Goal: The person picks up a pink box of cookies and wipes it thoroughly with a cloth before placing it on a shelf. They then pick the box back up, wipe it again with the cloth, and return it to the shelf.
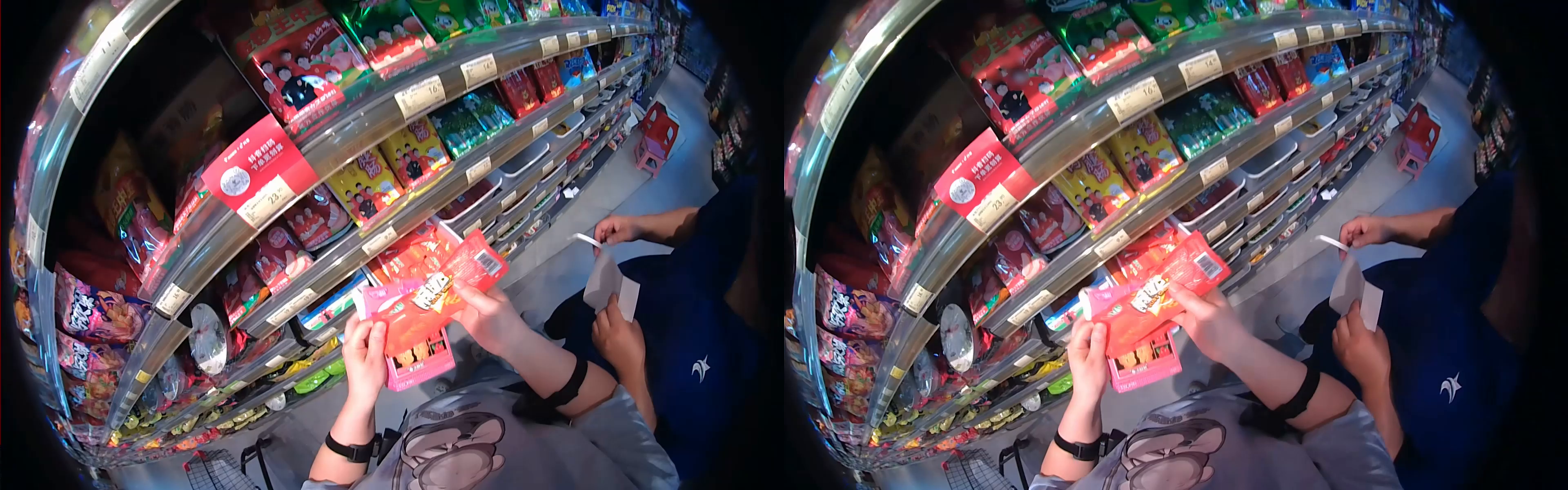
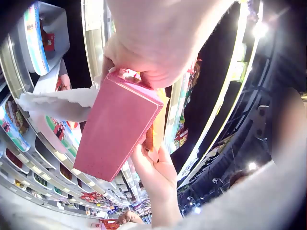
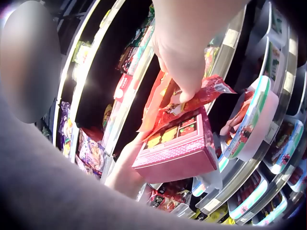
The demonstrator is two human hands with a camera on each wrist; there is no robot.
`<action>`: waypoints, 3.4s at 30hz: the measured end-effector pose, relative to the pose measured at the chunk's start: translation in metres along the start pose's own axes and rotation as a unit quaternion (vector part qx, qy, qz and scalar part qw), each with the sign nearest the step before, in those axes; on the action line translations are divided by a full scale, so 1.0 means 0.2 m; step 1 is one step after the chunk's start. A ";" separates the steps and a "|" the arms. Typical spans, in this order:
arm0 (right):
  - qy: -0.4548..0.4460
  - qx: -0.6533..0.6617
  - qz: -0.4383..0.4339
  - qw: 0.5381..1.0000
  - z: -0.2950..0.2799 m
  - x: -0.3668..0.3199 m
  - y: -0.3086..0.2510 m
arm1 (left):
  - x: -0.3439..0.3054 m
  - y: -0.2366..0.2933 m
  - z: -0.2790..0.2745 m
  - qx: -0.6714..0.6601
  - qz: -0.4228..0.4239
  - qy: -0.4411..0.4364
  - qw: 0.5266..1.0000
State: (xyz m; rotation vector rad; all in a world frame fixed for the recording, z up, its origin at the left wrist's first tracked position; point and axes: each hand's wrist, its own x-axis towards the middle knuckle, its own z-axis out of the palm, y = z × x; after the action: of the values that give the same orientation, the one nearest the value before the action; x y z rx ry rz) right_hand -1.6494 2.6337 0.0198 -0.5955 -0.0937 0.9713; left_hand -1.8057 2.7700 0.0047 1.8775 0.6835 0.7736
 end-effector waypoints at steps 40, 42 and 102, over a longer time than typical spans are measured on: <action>0.053 -0.049 -0.084 0.994 0.06 -0.09 -0.01 | 0.02 0.02 0.00 -0.216 -0.083 -0.039 0.972; 0.060 -0.055 -0.089 0.993 0.06 -0.09 -0.01 | 0.02 0.02 0.00 -0.229 -0.082 -0.042 0.969; -0.141 -0.033 -0.109 0.984 0.30 -0.04 -0.07 | 0.24 0.32 -0.18 0.035 0.210 0.125 0.969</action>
State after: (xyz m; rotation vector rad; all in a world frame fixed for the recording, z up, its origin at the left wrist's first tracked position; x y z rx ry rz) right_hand -1.6629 2.6473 0.0796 -0.4937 -0.4355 0.8362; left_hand -1.7943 2.8002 0.0862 2.0385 0.4711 1.2885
